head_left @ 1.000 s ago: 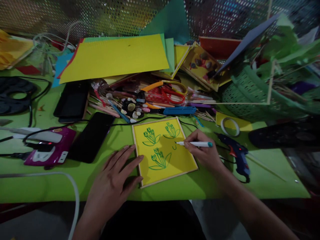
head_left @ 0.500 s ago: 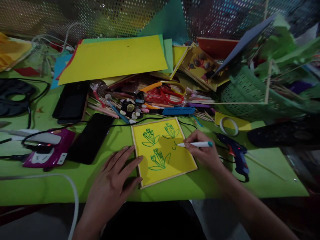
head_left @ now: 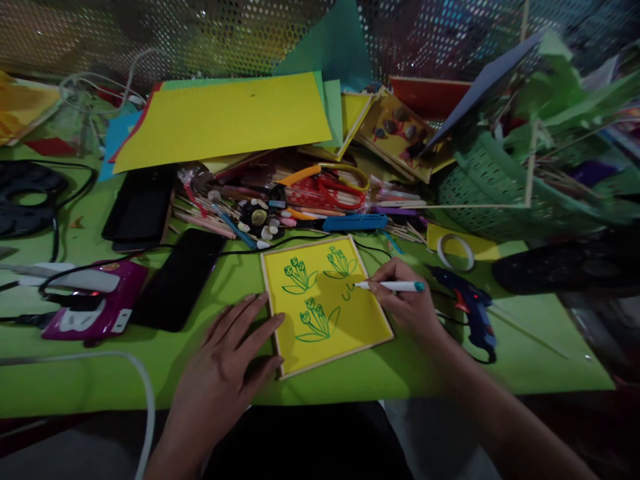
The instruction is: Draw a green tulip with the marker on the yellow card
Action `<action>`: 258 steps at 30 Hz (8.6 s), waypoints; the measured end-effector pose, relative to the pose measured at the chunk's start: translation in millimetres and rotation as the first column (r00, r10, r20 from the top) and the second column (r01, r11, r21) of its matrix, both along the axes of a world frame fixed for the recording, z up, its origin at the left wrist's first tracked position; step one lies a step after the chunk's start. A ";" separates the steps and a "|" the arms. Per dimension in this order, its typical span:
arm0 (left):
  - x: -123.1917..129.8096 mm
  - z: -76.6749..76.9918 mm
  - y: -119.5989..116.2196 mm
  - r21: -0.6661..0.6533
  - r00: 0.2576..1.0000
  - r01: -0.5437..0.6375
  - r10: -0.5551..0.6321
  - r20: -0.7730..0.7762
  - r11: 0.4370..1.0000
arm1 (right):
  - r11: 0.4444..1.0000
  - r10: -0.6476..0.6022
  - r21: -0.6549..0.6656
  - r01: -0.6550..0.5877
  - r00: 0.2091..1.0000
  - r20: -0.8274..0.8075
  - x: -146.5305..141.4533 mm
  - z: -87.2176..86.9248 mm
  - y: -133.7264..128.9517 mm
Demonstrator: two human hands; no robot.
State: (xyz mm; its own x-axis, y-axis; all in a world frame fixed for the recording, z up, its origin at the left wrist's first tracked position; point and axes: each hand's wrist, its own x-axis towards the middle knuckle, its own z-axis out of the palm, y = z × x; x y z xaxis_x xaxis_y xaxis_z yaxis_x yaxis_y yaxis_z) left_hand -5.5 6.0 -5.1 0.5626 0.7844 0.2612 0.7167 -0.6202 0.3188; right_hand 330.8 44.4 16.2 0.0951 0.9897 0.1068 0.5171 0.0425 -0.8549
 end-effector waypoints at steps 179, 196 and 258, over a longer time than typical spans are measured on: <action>3.2 4.8 -1.6 -0.037 1.000 -0.014 0.015 0.013 0.999 | 0.992 0.071 -0.096 -0.078 0.995 -0.075 0.3 -4.1 -15.1; 3.0 5.0 -2.7 -0.048 1.000 -0.019 0.019 0.000 0.999 | 0.990 0.105 -0.079 -0.115 0.988 -0.114 3.1 -3.9 -18.2; 1.7 2.8 -0.6 -0.027 1.000 0.001 -0.001 -0.004 1.000 | 0.997 -0.003 -0.082 -0.008 0.992 -0.128 2.9 -3.1 -10.2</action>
